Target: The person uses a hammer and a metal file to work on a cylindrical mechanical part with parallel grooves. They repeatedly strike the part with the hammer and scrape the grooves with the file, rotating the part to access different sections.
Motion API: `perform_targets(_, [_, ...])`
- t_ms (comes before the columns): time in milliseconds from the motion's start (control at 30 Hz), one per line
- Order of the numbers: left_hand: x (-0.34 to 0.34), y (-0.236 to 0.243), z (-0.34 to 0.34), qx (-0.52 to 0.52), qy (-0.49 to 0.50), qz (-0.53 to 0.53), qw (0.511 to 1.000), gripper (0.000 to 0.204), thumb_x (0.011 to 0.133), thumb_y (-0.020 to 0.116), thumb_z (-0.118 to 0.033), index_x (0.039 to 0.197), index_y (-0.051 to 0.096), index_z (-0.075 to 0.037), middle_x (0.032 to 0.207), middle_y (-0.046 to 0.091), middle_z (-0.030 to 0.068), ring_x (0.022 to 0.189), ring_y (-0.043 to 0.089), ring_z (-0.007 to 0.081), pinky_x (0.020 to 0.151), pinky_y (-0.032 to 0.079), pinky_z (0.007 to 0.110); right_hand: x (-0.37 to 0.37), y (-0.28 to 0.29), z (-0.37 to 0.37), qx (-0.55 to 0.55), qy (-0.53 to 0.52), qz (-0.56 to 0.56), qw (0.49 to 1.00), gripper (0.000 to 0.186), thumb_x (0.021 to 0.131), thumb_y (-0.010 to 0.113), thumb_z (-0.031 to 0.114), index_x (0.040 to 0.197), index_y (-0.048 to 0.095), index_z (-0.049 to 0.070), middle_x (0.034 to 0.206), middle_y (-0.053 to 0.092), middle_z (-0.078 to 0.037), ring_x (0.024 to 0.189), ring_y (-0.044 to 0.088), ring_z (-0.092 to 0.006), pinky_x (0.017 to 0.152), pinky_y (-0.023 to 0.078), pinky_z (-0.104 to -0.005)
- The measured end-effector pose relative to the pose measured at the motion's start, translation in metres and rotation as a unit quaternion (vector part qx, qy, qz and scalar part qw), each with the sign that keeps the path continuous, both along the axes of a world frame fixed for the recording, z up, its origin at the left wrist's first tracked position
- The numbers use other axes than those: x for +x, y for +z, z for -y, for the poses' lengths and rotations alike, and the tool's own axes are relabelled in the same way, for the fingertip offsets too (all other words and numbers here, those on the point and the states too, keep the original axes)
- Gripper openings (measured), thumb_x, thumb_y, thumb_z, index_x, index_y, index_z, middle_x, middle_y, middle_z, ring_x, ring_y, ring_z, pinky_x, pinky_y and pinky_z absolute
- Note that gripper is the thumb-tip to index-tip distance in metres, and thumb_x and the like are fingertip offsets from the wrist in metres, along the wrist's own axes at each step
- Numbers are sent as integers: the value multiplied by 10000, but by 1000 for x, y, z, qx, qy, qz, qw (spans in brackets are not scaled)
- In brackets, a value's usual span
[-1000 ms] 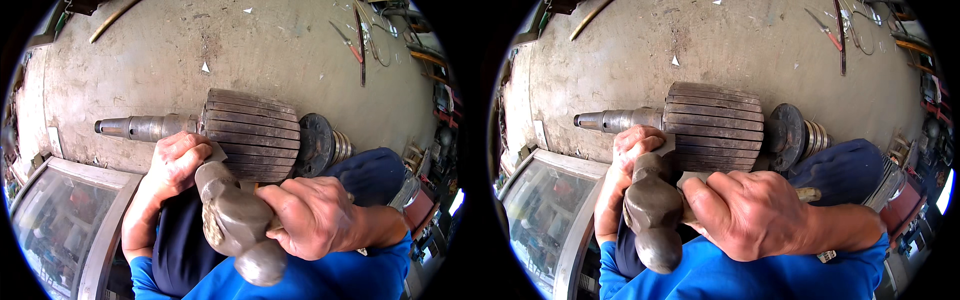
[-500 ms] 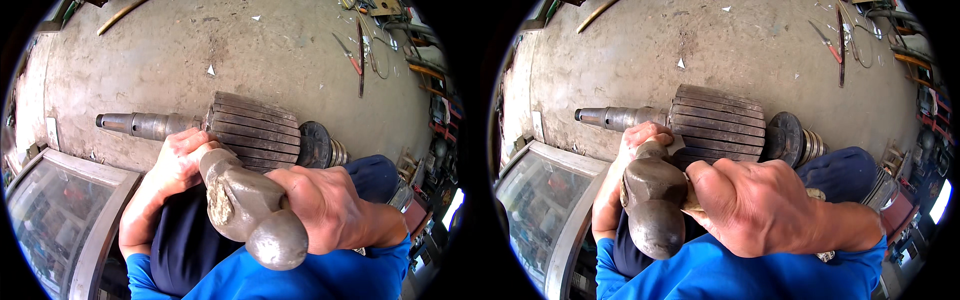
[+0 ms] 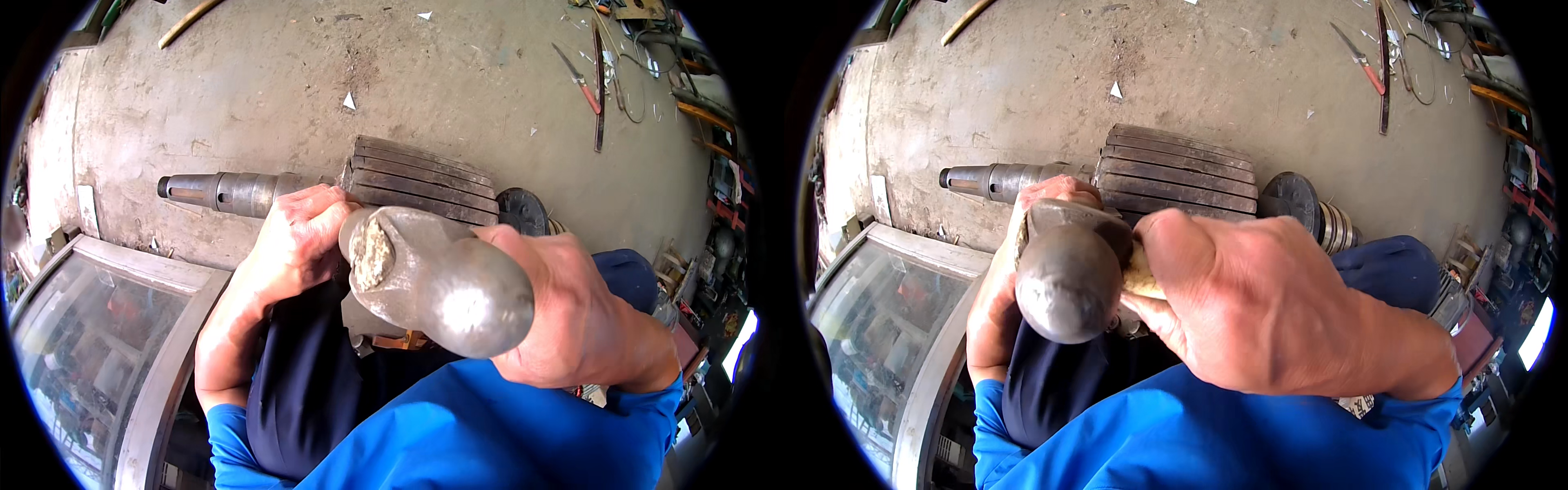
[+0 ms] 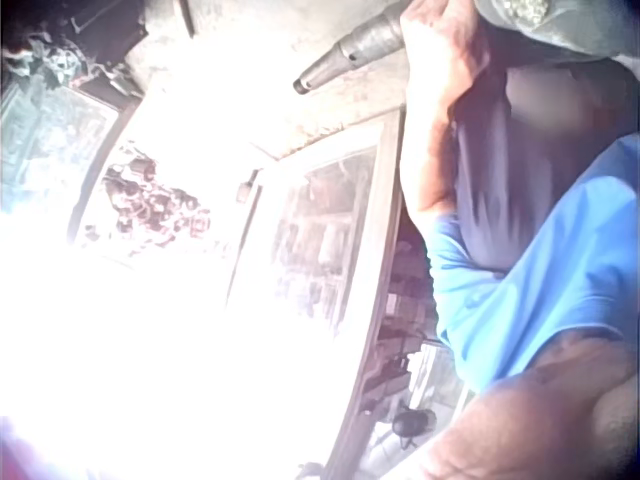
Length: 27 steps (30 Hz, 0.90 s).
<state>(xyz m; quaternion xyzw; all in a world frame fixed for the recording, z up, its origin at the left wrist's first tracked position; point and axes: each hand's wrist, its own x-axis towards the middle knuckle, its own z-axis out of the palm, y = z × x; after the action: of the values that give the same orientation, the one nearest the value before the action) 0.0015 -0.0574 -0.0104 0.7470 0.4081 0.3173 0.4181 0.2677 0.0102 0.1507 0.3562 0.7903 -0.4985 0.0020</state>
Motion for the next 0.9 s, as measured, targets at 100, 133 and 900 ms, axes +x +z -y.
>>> perform_targets(100, [-4, 3, 5, 36, 18, -17, 999, 321, 646, 737, 74, 943, 645, -7, 900, 661, 135, 804, 676, 384, 678, 557, 467, 6, -19, 7, -39, -50, -14, 998, 352, 969, 758, 63, 1282, 683, -82, 1115, 757, -204, 1045, 763, -353, 924, 596, -439])
perform_targets(133, [-5, 4, 5, 53, 25, -21, 998, 319, 643, 731, 85, 936, 641, -5, 894, 657, 137, 802, 674, 385, 676, 556, 467, 11, -23, 11, -36, -81, -41, 995, 348, 1000, 735, 89, 1300, 682, -80, 1166, 747, -204, 1082, 746, -344, 952, 579, -429])
perform_targets(900, [-6, 8, 7, 122, -60, -29, 990, 313, 771, 817, -137, 1004, 675, 15, 1009, 758, 163, 854, 773, 328, 707, 641, 414, 35, -68, 110, 52, -101, -139, 984, 424, 878, 843, 168, 1181, 654, -59, 803, 704, -140, 641, 739, -287, 549, 593, -375])
